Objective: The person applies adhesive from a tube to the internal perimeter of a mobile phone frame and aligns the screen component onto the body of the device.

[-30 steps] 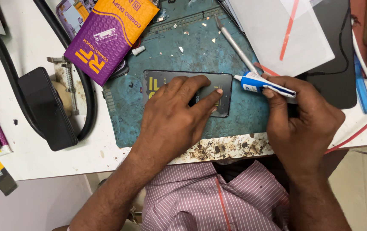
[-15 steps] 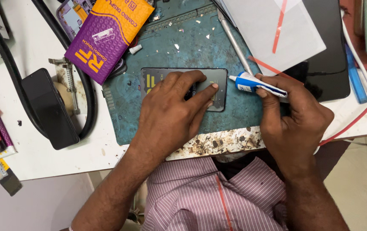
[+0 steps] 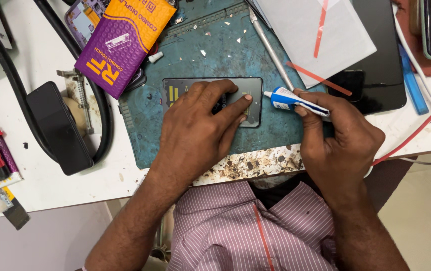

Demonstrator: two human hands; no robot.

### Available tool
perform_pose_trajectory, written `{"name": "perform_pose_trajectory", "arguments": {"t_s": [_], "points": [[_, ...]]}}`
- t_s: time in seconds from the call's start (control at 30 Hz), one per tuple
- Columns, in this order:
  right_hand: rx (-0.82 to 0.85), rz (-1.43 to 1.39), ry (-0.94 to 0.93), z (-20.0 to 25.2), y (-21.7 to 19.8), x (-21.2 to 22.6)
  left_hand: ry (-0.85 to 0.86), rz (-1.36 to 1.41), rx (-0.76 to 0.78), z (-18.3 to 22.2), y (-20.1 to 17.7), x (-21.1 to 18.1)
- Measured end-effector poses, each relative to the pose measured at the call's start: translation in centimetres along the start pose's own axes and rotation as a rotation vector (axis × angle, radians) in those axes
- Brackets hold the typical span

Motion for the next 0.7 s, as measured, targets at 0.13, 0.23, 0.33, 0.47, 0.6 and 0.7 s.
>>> {"name": "perform_pose_trajectory", "arguments": {"t_s": [0.13, 0.23, 0.33, 0.47, 0.6, 0.7], "points": [[-0.006, 0.027, -0.041, 0.1, 0.0, 0.0, 0.0, -0.002, -0.003, 0.0, 0.1, 0.0], [0.001, 0.021, -0.031, 0.3, 0.0, -0.2, -0.001, -0.005, -0.003, 0.0, 0.1, 0.0], [0.025, 0.026, -0.016, 0.5, -0.1, -0.3, -0.001, -0.002, -0.003, 0.0, 0.1, 0.1], [0.052, -0.162, 0.131, 0.6, -0.9, -0.9, -0.001, 0.01, -0.011, 0.0, 0.0, 0.1], [0.27, -0.499, 0.22, -0.7, -3.6, -2.7, 0.006, 0.03, -0.024, 0.1, 0.0, 0.2], [0.563, -0.232, 0.139, -3.0, -3.0, -2.7, 0.001, 0.038, -0.043, 0.0, 0.0, 0.2]]}}
Point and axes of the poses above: each hand's wrist, its own z-axis away from the middle knuckle, its own y-axis out of the palm, x = y × z, the point moved 2 cm from there along -z, towards the middle knuckle, and after that the axes turned 10 degrees about z, right-handed, at the moved point
